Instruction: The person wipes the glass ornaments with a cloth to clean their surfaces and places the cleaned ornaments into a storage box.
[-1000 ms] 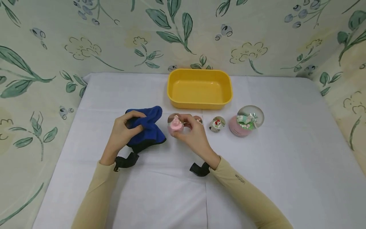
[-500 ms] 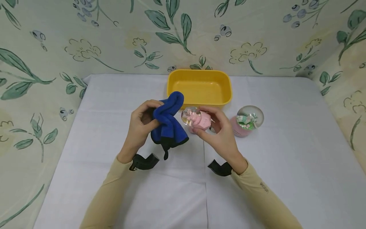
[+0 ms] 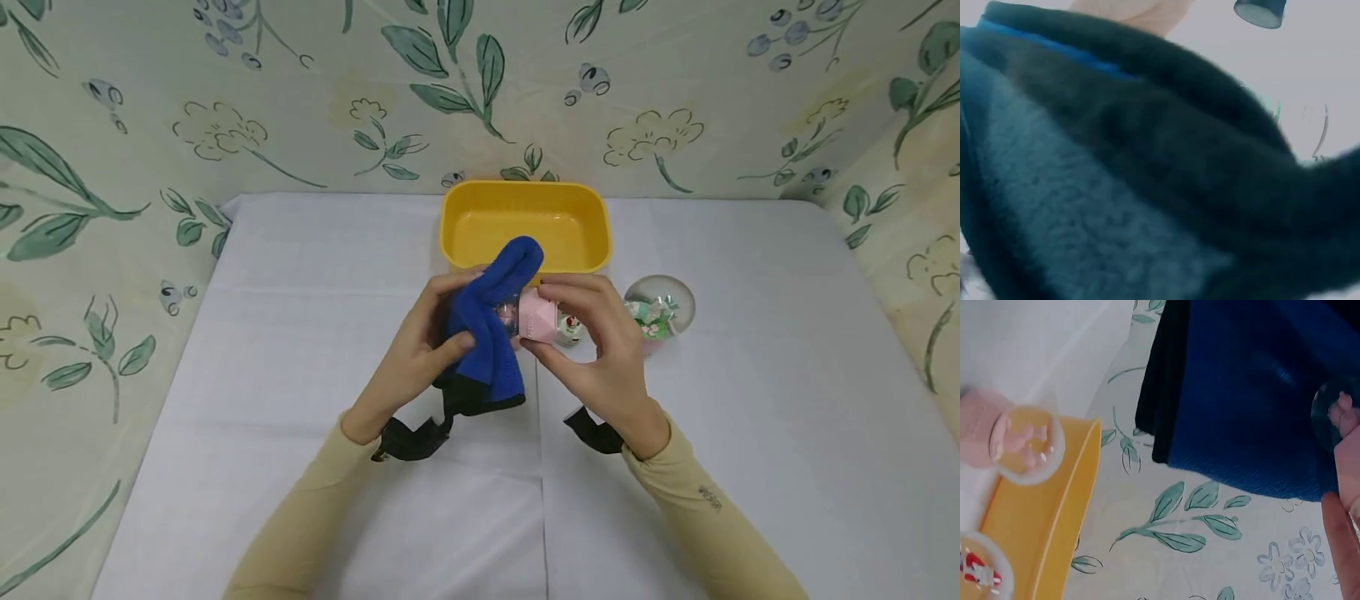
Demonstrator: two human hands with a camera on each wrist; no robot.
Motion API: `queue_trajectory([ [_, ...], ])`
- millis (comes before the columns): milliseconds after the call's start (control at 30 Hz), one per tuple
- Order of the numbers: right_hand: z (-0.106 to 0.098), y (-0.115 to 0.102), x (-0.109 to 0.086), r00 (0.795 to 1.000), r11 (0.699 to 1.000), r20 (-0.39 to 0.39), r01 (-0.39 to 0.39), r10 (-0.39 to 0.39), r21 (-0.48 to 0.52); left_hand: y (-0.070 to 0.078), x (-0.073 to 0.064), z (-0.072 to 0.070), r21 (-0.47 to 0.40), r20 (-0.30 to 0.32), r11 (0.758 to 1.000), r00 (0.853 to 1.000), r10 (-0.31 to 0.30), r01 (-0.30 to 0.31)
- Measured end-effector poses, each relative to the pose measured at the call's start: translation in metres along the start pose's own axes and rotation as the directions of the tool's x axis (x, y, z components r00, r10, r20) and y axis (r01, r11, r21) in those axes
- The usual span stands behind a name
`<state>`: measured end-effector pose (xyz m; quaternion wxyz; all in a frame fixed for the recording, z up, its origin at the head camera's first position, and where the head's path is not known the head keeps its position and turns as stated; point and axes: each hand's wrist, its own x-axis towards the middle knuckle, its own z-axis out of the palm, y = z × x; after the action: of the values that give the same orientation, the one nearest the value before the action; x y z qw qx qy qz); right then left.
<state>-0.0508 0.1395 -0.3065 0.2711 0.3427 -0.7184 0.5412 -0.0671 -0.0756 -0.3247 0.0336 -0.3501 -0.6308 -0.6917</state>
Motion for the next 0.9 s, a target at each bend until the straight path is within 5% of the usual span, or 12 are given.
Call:
queue_trajectory([
  [100, -0.005, -0.001, 0.002, 0.996, 0.991, -0.003, 0.093, -0.094, -0.1, 0.001, 0.001, 0.008, 0.094, 0.04, 0.994, 0.998, 0.056, -0.06],
  [200, -0.01, 0.001, 0.001, 0.995, 0.99, 0.024, 0.095, -0.093, -0.101, 0.003, 0.003, 0.012, 0.164, 0.048, 0.978, 0.991, 0.123, -0.13],
  [367, -0.014, 0.005, -0.005, 0.988, 0.987, 0.077, -0.137, 0.131, 0.079, 0.003, 0.005, 0.014, 0.226, 0.121, 0.944, 0.969, 0.216, -0.239],
  [500, -0.012, 0.003, -0.009, 0.924, 0.907, 0.087, -0.382, 0.372, 0.177, 0.0, 0.007, 0.013, 0.252, 0.183, 0.913, 0.942, 0.281, -0.321],
  [600, -0.011, -0.002, -0.009, 0.891, 0.879, 0.118, -0.452, 0.438, 0.15, -0.003, 0.006, 0.014, 0.252, 0.161, 0.91, 0.942, 0.294, -0.328],
  [667, -0.013, -0.004, -0.007, 0.897, 0.893, 0.166, -0.432, 0.41, 0.128, -0.004, 0.005, 0.013, 0.247, 0.113, 0.92, 0.952, 0.285, -0.305],
  [767, -0.016, -0.003, -0.003, 0.932, 0.948, 0.249, -0.297, 0.262, 0.114, -0.005, 0.005, 0.012, 0.237, 0.021, 0.937, 0.966, 0.259, -0.256],
  [900, -0.021, 0.001, 0.0, 0.957, 0.996, 0.282, -0.083, 0.072, 0.027, -0.004, 0.005, 0.01, 0.217, 0.006, 0.951, 0.974, 0.225, -0.221],
])
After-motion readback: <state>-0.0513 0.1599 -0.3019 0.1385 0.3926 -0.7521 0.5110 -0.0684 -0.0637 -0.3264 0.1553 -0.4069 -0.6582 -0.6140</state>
